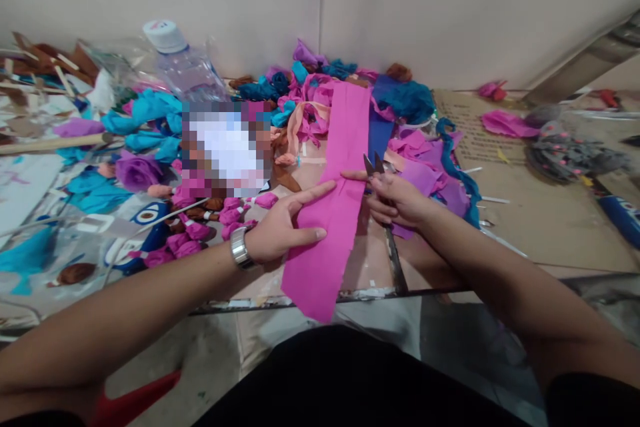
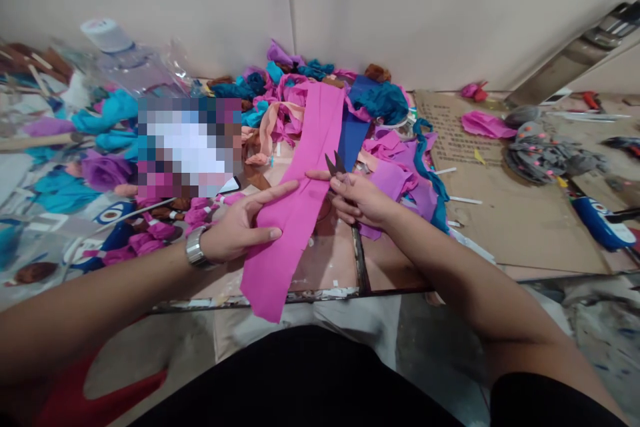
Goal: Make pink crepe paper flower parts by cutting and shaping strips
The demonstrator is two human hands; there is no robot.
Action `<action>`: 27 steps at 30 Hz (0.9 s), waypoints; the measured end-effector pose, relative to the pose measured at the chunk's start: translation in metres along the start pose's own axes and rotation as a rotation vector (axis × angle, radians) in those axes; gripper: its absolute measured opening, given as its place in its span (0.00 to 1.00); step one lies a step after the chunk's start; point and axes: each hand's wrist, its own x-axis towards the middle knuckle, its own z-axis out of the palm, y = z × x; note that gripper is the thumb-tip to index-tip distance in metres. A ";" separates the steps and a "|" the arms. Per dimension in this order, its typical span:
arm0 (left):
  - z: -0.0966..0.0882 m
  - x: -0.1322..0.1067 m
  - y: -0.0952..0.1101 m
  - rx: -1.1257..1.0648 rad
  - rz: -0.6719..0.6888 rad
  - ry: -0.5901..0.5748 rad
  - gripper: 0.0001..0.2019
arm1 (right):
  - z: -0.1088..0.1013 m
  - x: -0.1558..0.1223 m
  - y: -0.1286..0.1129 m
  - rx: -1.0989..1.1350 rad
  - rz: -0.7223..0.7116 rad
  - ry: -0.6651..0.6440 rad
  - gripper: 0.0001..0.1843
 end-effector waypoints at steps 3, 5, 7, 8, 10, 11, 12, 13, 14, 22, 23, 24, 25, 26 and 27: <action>-0.001 -0.001 0.001 0.021 0.061 -0.068 0.41 | -0.004 0.002 0.000 -0.033 -0.024 0.056 0.30; -0.002 -0.001 0.001 0.066 0.113 -0.096 0.40 | -0.008 0.004 -0.002 -0.033 -0.062 0.118 0.31; -0.004 -0.001 0.002 0.112 0.148 -0.120 0.41 | -0.011 0.005 -0.005 -0.026 -0.110 0.195 0.32; -0.004 0.000 0.002 0.135 0.160 -0.132 0.41 | -0.013 0.006 -0.007 -0.027 -0.130 0.229 0.32; -0.004 0.000 0.003 0.167 0.174 -0.158 0.42 | -0.017 0.007 -0.012 -0.035 -0.165 0.281 0.32; -0.004 0.000 0.003 0.172 0.176 -0.170 0.42 | -0.020 0.007 -0.014 -0.039 -0.181 0.301 0.32; -0.004 0.000 0.003 0.172 0.171 -0.181 0.43 | -0.023 0.008 -0.017 -0.042 -0.200 0.318 0.32; -0.003 -0.001 0.002 0.168 0.158 -0.185 0.43 | -0.026 0.008 -0.019 -0.043 -0.225 0.339 0.31; -0.003 -0.001 0.002 0.166 0.141 -0.186 0.43 | -0.029 0.009 -0.022 -0.045 -0.254 0.363 0.30; -0.004 -0.001 0.003 0.211 0.072 -0.308 0.43 | -0.054 0.009 -0.039 -0.139 -0.359 0.544 0.29; -0.004 -0.001 0.005 0.224 0.062 -0.338 0.42 | -0.056 0.009 -0.039 -0.147 -0.370 0.550 0.30; -0.004 0.000 0.006 0.238 0.059 -0.356 0.42 | -0.058 0.009 -0.041 -0.148 -0.392 0.553 0.29; -0.003 0.000 0.008 0.250 0.059 -0.365 0.42 | -0.061 0.010 -0.043 -0.146 -0.416 0.550 0.28; -0.002 0.000 0.009 0.253 0.057 -0.363 0.42 | -0.063 0.011 -0.046 -0.147 -0.438 0.546 0.26; -0.001 -0.001 0.010 0.243 0.051 -0.350 0.42 | -0.066 0.012 -0.051 -0.156 -0.457 0.544 0.25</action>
